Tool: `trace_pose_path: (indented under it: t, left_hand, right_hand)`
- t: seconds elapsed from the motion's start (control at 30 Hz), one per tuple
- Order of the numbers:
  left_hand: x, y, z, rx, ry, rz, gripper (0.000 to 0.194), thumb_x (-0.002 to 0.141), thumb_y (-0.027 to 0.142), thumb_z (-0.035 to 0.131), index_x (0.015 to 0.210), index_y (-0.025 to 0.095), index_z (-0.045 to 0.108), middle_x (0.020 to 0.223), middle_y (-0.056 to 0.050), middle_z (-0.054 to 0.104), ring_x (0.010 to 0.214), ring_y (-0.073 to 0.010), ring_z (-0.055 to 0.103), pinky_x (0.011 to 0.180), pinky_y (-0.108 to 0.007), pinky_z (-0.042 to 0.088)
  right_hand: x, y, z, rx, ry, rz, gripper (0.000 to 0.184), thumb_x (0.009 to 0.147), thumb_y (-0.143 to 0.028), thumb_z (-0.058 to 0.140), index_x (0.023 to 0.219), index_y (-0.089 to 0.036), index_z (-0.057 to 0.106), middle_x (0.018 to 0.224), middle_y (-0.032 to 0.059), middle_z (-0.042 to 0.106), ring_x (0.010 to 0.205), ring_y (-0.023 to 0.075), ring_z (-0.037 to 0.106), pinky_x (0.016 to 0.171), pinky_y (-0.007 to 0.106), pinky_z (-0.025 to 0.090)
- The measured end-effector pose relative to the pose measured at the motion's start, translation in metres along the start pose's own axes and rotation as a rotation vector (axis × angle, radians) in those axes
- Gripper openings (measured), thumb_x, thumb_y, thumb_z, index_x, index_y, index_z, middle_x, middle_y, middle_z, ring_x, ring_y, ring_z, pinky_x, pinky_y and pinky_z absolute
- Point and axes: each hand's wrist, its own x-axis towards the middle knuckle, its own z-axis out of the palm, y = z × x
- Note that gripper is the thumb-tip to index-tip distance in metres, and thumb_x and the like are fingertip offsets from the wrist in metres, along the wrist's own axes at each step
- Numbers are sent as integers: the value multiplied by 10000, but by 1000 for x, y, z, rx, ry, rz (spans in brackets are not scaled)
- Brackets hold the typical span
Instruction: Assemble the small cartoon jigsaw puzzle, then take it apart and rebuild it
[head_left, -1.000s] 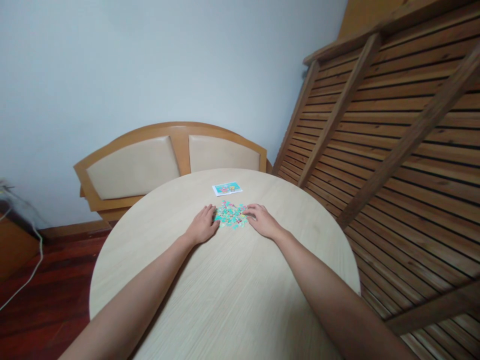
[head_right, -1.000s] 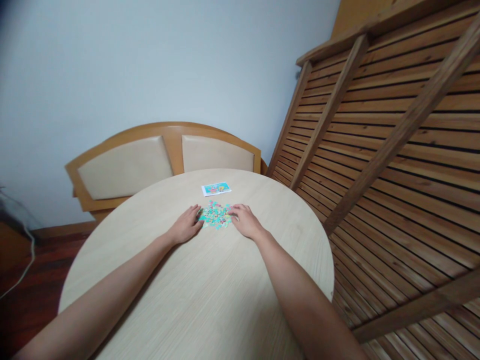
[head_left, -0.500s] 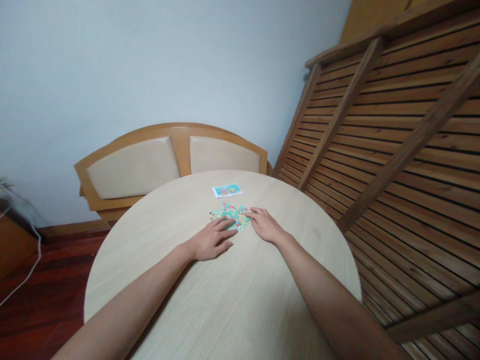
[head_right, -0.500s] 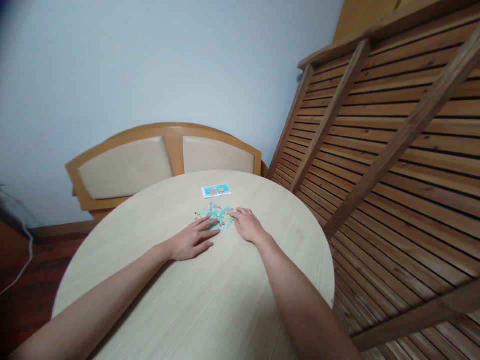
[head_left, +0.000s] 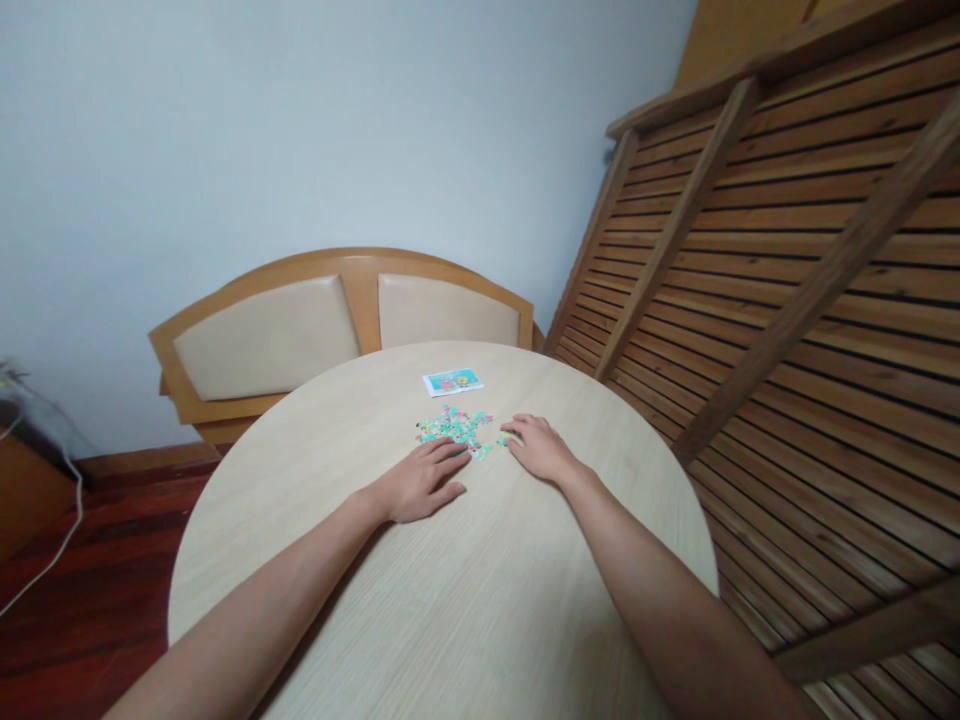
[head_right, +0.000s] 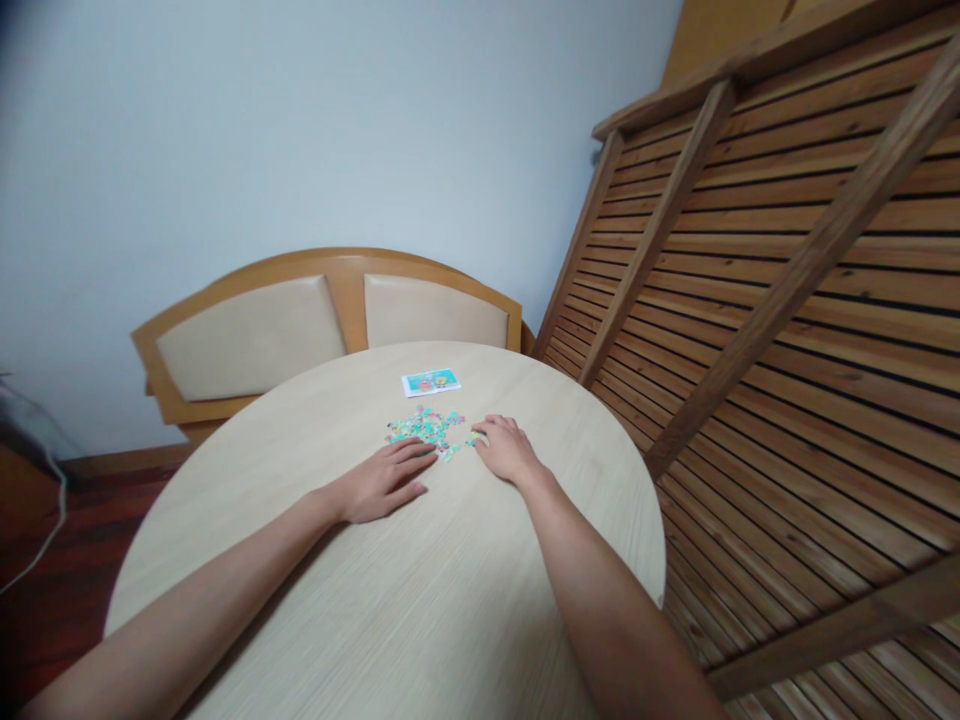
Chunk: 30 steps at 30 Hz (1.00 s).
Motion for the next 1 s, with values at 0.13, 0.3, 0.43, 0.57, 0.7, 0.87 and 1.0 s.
trace_pose_path:
  t: [0.13, 0.3, 0.43, 0.57, 0.7, 0.87, 1.0]
  left_hand:
    - [-1, -1, 2, 0, -42, -27, 568, 1018, 508, 401, 1489, 192, 442, 1539, -105, 444, 1451, -316, 336, 1197, -505, 289]
    - [0, -1, 3, 5, -66, -36, 582, 1016, 522, 398, 1485, 181, 449, 1557, -117, 413, 1467, -324, 313, 1201, -512, 284]
    - [0, 0, 0, 12, -69, -38, 581, 1013, 512, 407, 1475, 162, 461, 1554, -133, 414, 1461, -329, 321, 1196, -514, 293]
    - [0, 5, -7, -8, -46, 46, 535, 1013, 473, 427, 1472, 200, 463, 1547, -110, 430, 1458, -303, 335, 1203, -496, 283]
    - [5, 17, -8, -38, -55, 116, 529, 1010, 436, 436, 1488, 210, 438, 1546, -101, 434, 1457, -300, 339, 1205, -500, 272]
    - [16, 24, 1, -45, -69, 79, 593, 993, 519, 446, 1505, 222, 416, 1541, -111, 440, 1453, -348, 337, 1172, -555, 288]
    - [19, 21, 4, -49, -50, 46, 603, 1000, 554, 418, 1491, 206, 438, 1532, -124, 451, 1456, -335, 335, 1185, -536, 273]
  right_hand:
    - [0, 0, 3, 5, -44, -59, 376, 974, -261, 478, 1296, -270, 671, 1419, 126, 540, 1317, 285, 467, 1104, 450, 367]
    - [2, 0, 9, 65, -23, -186, 380, 983, -195, 446, 1248, -291, 701, 1424, 101, 531, 1332, 247, 448, 1121, 428, 360]
    - [1, -5, 7, 131, -5, -260, 322, 967, -217, 500, 1187, -260, 733, 1347, 114, 588, 1296, 247, 476, 1117, 428, 369]
    - [-1, -4, -2, 153, -32, -272, 306, 915, -319, 621, 1183, -231, 737, 1306, 134, 603, 1258, 272, 503, 1113, 435, 372]
    - [-3, 1, -10, 135, -50, -276, 249, 894, -314, 647, 1089, -231, 776, 1251, 136, 637, 1232, 278, 529, 1097, 435, 383]
    - [-2, 3, -11, 116, -38, -304, 290, 905, -278, 615, 1160, -230, 746, 1219, 115, 672, 1207, 262, 555, 1088, 423, 393]
    - [-2, 3, -14, 66, -63, -305, 291, 916, -274, 595, 1157, -237, 753, 1240, 127, 661, 1221, 266, 543, 1085, 423, 394]
